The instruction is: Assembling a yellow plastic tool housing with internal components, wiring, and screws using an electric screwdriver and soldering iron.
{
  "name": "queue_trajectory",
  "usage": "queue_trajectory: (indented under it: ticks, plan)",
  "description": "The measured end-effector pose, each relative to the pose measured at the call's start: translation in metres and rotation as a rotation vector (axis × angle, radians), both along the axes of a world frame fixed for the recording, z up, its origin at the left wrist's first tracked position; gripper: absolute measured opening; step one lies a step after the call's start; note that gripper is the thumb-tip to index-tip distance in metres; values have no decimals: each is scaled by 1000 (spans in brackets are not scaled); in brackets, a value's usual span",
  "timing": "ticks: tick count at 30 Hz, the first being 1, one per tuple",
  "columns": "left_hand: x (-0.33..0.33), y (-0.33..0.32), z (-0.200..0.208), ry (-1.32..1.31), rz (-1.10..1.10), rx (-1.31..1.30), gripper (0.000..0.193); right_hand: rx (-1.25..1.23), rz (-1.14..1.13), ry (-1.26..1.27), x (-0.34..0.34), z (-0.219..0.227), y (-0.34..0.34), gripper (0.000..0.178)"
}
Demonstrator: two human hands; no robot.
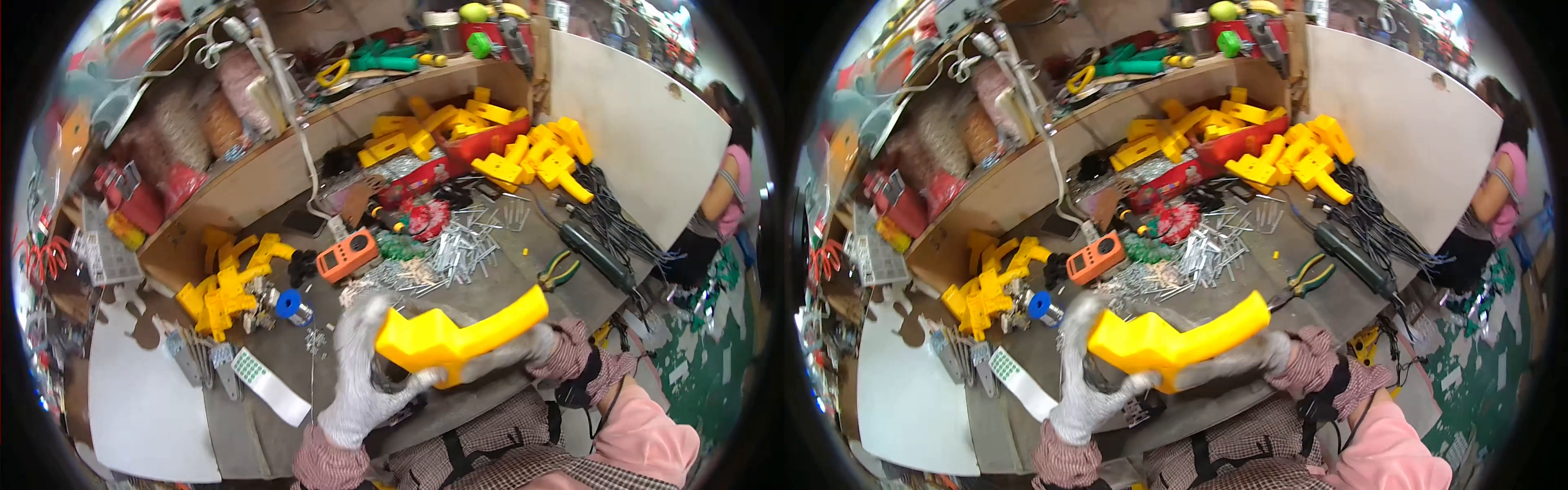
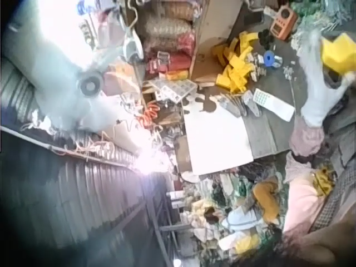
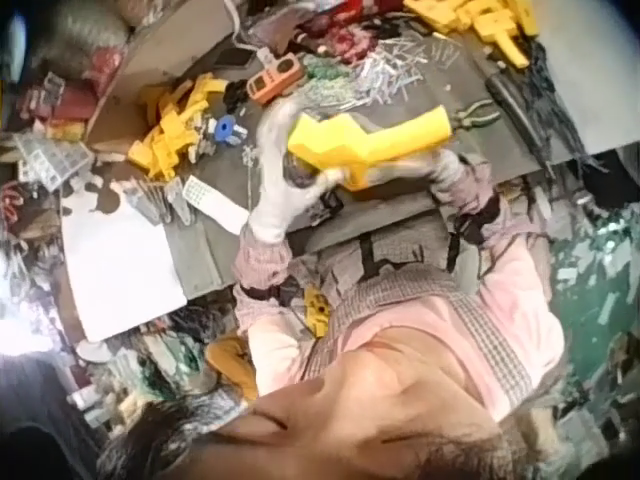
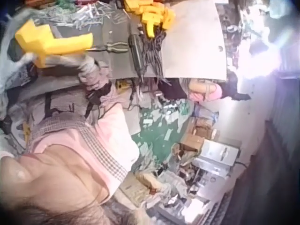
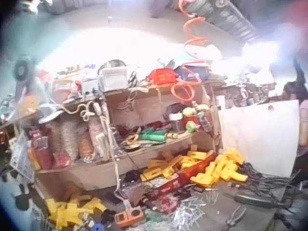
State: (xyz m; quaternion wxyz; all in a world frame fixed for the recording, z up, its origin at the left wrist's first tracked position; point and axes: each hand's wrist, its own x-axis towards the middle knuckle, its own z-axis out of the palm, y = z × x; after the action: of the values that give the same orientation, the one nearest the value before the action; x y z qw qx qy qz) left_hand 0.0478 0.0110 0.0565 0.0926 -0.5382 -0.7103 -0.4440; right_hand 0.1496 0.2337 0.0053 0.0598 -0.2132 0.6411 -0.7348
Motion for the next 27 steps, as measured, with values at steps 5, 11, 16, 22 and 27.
queue_trajectory:
  ticks: [5,11,16,22,27]
  plan:
    - [23,-1,4,424,138,-344,104,160,47,-117,12,-35,-24,58]
    - [41,11,-1,336,-22,-321,75,38,246,-80,17,-79,-30,57]
    - [29,16,-15,196,-101,-319,87,5,30,-138,19,-3,16,77]
    - [16,44,-19,135,-142,-675,105,1189,-239,3,-39,12,159,73]
    - [-27,112,-53,41,-39,-744,87,1140,-1037,-165,-90,-65,253,58]
